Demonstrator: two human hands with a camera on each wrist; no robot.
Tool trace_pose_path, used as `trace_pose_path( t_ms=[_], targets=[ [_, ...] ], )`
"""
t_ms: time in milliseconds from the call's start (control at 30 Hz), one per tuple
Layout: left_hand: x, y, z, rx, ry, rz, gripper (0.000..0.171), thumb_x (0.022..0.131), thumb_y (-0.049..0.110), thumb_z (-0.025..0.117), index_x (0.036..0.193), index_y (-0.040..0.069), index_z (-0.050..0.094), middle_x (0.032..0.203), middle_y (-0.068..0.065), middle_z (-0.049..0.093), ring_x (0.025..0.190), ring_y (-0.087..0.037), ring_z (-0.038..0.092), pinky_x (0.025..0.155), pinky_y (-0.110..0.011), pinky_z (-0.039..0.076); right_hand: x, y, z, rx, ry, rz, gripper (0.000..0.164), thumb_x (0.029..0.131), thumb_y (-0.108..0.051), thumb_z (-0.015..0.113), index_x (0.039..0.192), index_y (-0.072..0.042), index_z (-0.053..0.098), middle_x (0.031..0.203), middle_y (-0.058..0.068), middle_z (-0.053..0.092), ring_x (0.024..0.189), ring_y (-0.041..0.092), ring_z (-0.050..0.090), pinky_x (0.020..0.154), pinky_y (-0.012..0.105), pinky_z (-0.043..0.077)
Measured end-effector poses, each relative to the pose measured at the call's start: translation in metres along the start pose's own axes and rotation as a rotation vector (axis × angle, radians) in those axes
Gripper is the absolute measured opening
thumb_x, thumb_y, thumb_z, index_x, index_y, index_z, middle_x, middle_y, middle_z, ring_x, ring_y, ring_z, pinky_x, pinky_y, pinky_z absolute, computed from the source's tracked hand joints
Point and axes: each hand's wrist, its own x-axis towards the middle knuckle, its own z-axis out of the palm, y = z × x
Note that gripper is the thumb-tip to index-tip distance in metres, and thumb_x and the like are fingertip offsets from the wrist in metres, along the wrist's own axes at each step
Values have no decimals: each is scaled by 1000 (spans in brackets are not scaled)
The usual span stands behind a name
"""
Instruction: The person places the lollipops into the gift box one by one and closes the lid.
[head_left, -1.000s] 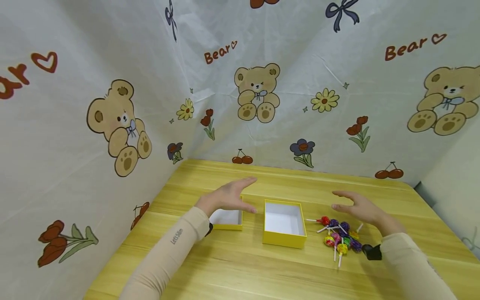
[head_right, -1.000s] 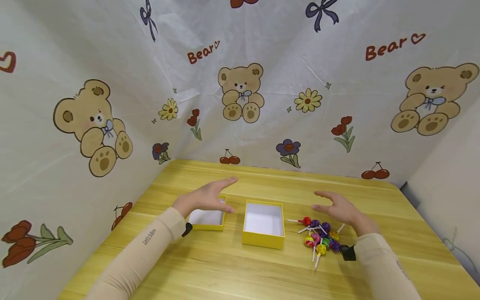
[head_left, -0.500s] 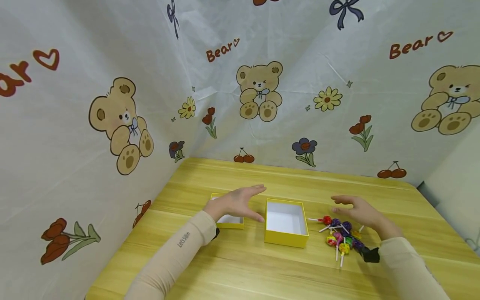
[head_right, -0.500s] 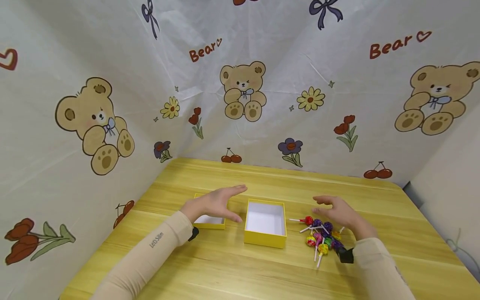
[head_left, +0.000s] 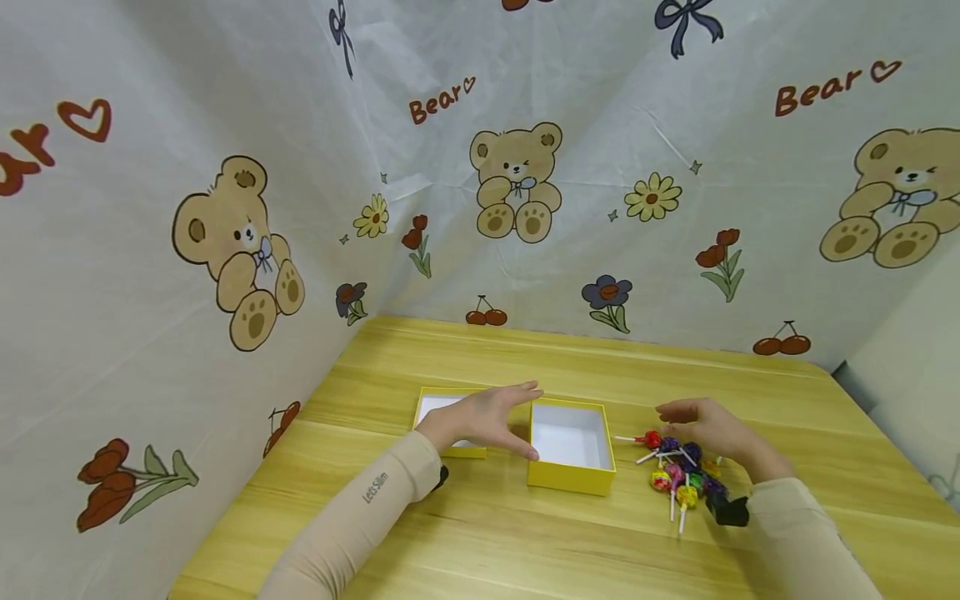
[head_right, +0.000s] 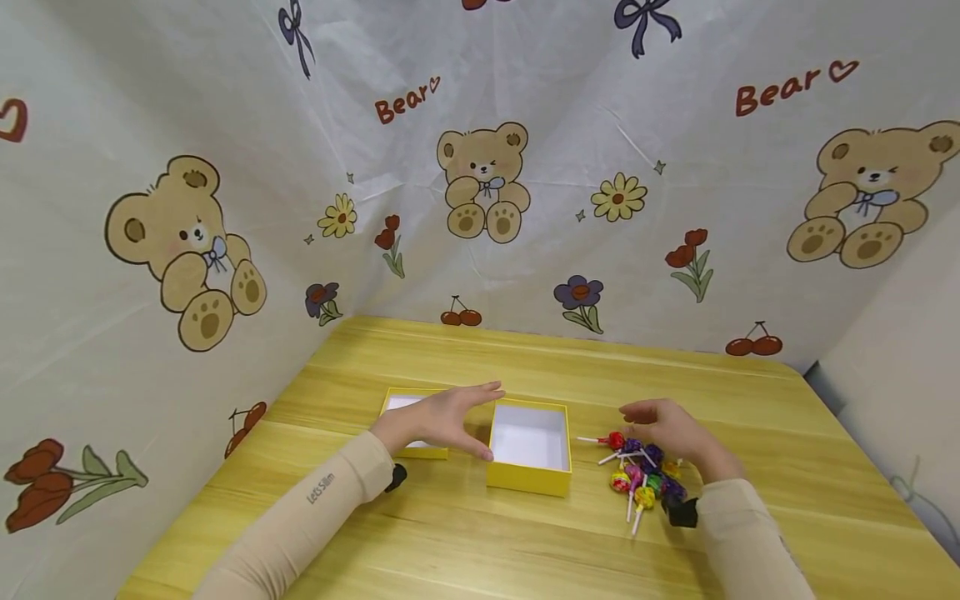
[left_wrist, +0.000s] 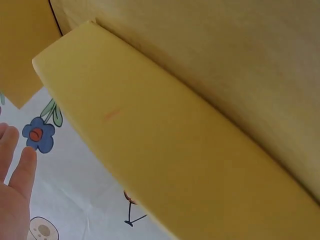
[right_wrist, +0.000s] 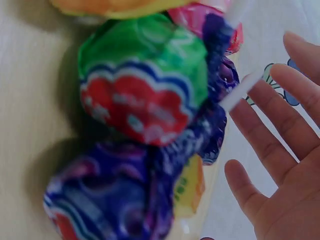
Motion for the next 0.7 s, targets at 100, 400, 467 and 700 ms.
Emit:
trace_pose_path(
  t_ms=[100,400,467,700],
  targets=[
    [1,1,2,-2,-5,-1,106,58,78,53,143,25,17,149,12,6,135,-17,19,104,-39,31,2,3,2,23,-17,8,49,86,-27,57,124,4,48,117,24,55,100,28,57,79,35,51],
    [5,5,10,15,-42,-22,109,58,77,54,143,22,14,150,4,8,136,-16,17,106,-38,29,5,5,10,21,-19,45,51,83,-30,61,121,2,52,115,20,58,100,26,58,83,40,49],
    [6,6,11,28,-45,-18,109,58,77,53,143,22,14,150,3,9,136,-17,18,105,-38,30,6,4,12,27,-27,45,51,82,-28,62,121,3,52,115,20,58,99,26,58,84,40,49],
    [10,8,13,34,-62,-19,109,59,73,58,144,22,12,150,4,8,136,-16,17,106,-37,30,7,5,14,53,-31,62,49,81,-25,64,119,4,52,113,19,59,98,25,58,84,42,48]
  ],
)
